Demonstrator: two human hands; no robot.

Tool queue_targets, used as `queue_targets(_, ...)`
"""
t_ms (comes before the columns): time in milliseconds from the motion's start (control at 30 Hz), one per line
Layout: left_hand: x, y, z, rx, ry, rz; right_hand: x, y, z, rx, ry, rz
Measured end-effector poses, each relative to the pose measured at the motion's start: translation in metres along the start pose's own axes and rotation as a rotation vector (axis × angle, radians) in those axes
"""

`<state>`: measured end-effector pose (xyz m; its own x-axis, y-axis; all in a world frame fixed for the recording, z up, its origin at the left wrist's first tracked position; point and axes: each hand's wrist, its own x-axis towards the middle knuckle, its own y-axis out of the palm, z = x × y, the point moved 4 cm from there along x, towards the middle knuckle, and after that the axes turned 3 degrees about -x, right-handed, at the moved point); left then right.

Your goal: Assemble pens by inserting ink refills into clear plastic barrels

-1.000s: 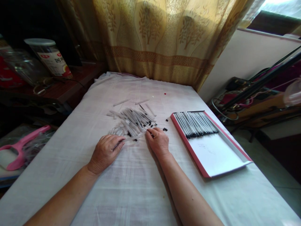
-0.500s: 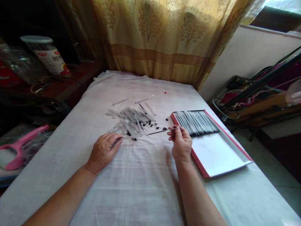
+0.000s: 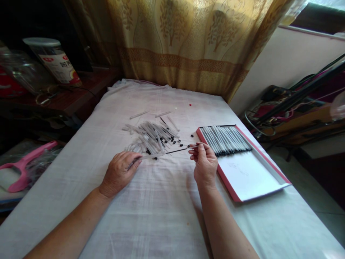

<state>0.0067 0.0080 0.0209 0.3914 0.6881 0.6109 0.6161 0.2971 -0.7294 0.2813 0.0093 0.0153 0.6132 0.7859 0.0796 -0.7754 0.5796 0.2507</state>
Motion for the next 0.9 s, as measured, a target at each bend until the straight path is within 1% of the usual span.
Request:
queue_targets(100, 0.0, 0.0, -0.001, -0.01, 0.013, -0.005, -0.004, 0.004, -0.001, -0.014, 0.02, 0.032)
queue_targets(167, -0.001, 0.001, -0.003, -0.016, 0.03, -0.012, -0.01, 0.009, -0.003, -0.042, 0.038, 0.077)
queue_targets(233, -0.001, 0.001, -0.005, -0.025, 0.041, -0.014, -0.018, 0.016, -0.007, -0.106, 0.061, 0.168)
queue_targets(333, -0.001, 0.001, -0.009, -0.041, 0.042, 0.0, -0.033, 0.03, -0.014, -0.25, 0.055, 0.362)
queue_targets(367, 0.0, 0.001, -0.011, -0.044, 0.04, 0.006, -0.039, 0.033, -0.017, -0.292, 0.032, 0.414)
queue_targets(433, 0.0, 0.002, -0.012, -0.048, 0.033, 0.015, -0.047, 0.038, -0.019, -0.363, -0.057, 0.476)
queue_targets(600, -0.002, 0.005, -0.01, -0.071, 0.024, 0.043, -0.062, 0.044, -0.014, -0.627, -0.396, 0.579)
queue_targets(667, -0.003, 0.007, -0.01, -0.084, 0.027, 0.065, -0.065, 0.046, -0.012, -0.715, -0.491, 0.603)
queue_targets(767, -0.002, 0.007, -0.011, -0.083, 0.018, 0.079, -0.067, 0.047, -0.009, -0.76, -0.554, 0.635)
queue_targets(833, -0.001, 0.006, -0.012, -0.076, 0.008, 0.073, -0.063, 0.045, -0.009, -0.76, -0.536, 0.639)
queue_targets(900, 0.0, 0.005, -0.012, -0.07, 0.002, 0.062, -0.051, 0.039, -0.009, -0.775, -0.485, 0.581)
